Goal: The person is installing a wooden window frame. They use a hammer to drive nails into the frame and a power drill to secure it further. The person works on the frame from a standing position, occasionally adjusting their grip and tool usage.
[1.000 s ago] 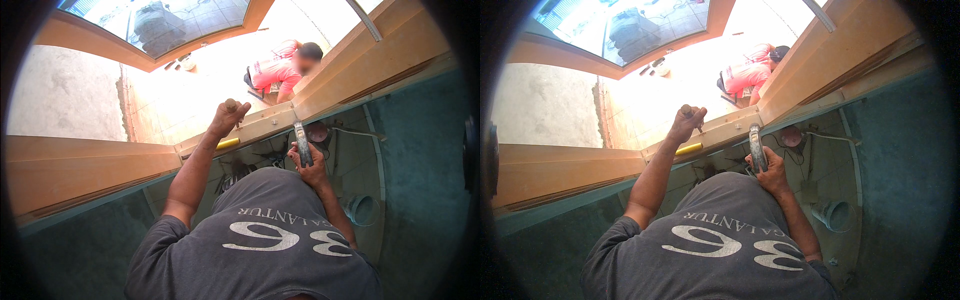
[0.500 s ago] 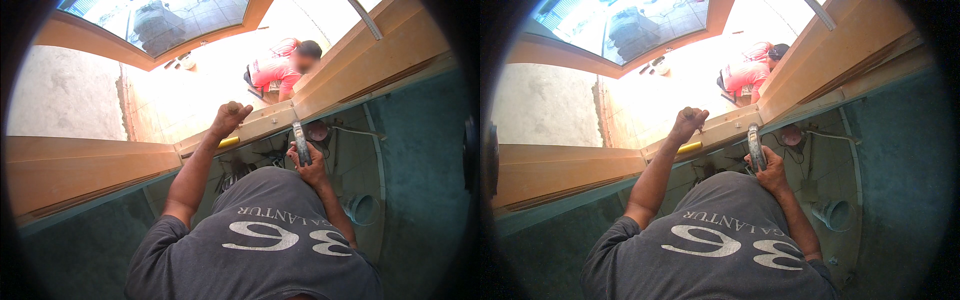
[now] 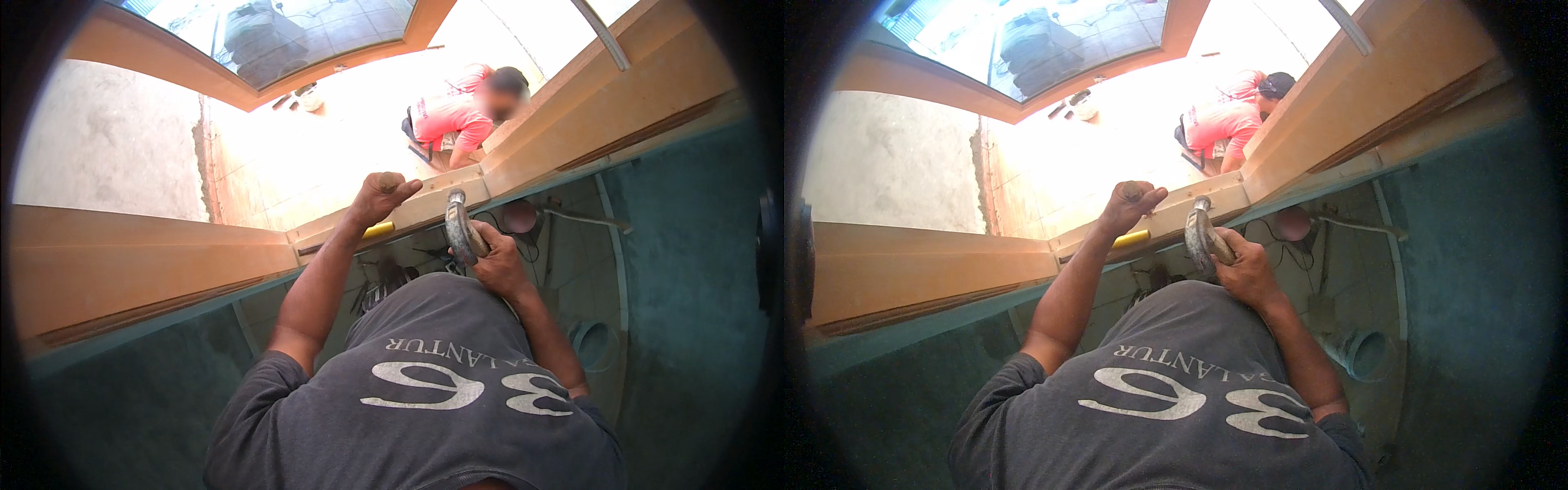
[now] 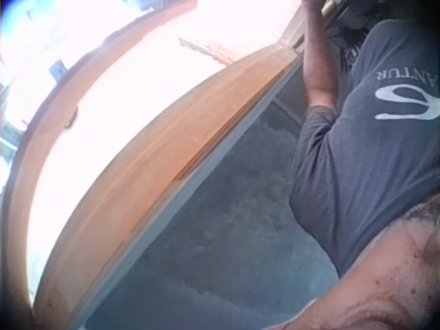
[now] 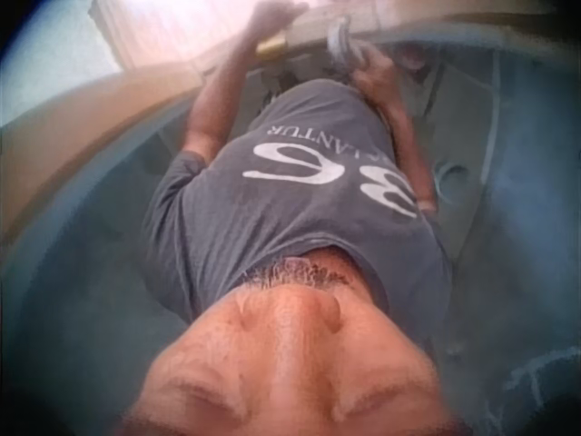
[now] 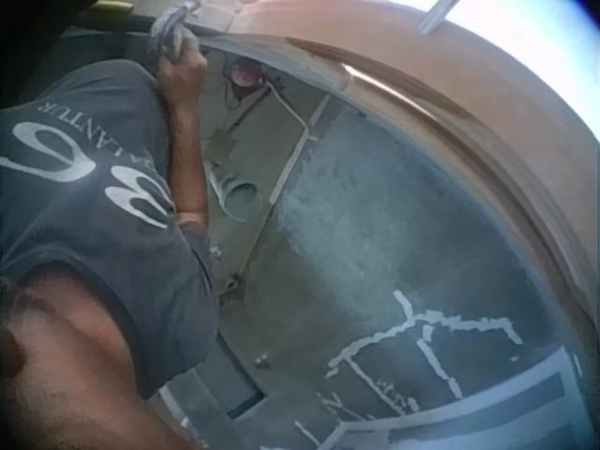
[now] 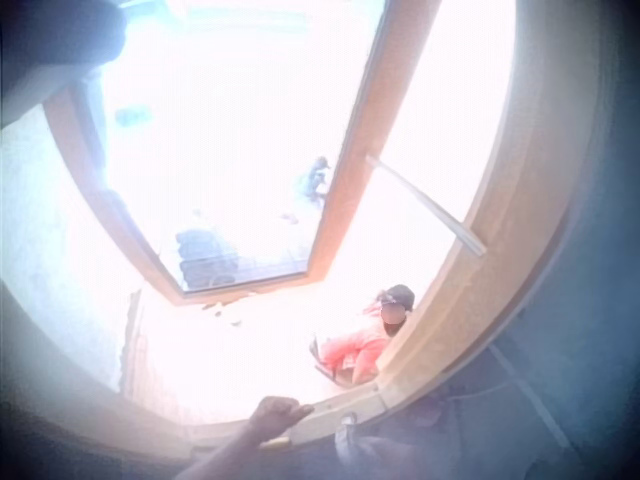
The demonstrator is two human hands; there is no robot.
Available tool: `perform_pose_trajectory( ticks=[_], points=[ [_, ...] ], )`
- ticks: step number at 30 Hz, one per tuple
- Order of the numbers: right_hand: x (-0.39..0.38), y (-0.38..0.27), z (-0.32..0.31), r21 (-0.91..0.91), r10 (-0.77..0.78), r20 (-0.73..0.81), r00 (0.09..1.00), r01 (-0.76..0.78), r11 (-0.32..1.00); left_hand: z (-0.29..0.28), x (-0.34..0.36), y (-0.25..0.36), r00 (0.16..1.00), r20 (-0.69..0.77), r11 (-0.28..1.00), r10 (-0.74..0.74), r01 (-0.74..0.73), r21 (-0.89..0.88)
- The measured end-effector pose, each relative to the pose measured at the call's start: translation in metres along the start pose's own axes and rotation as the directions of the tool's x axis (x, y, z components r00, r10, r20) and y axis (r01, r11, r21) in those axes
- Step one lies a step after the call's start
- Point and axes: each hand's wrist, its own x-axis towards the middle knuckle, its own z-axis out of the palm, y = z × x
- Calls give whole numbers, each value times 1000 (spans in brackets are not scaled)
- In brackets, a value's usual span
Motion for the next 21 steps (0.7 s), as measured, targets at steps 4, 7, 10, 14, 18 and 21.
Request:
perform_pose_trajectory(
  ticks=[4,7,10,14,18,21],
  points=[
    [4,-1,5,18,-42,30,999,41,999,2,-3,-2,999,-41,999,-32,30,-40],
    [5,-2,6,-9,-63,29,998,63,998,6,-12,-7,992,-127,998,11,-18,-59],
    [3,-2,7,-34,-66,25,998,67,997,9,-19,-9,976,-219,988,16,-49,-146],
    [-2,5,7,-13,-45,13,999,45,999,9,-18,-7,974,-227,990,20,-51,-132],
    [-3,4,6,19,-22,13,1000,21,1000,10,-7,-1,982,-189,1000,-23,22,-6],
    [-4,9,5,17,-20,8,1000,20,1000,10,5,6,990,-112,997,-81,82,3]
  ],
)
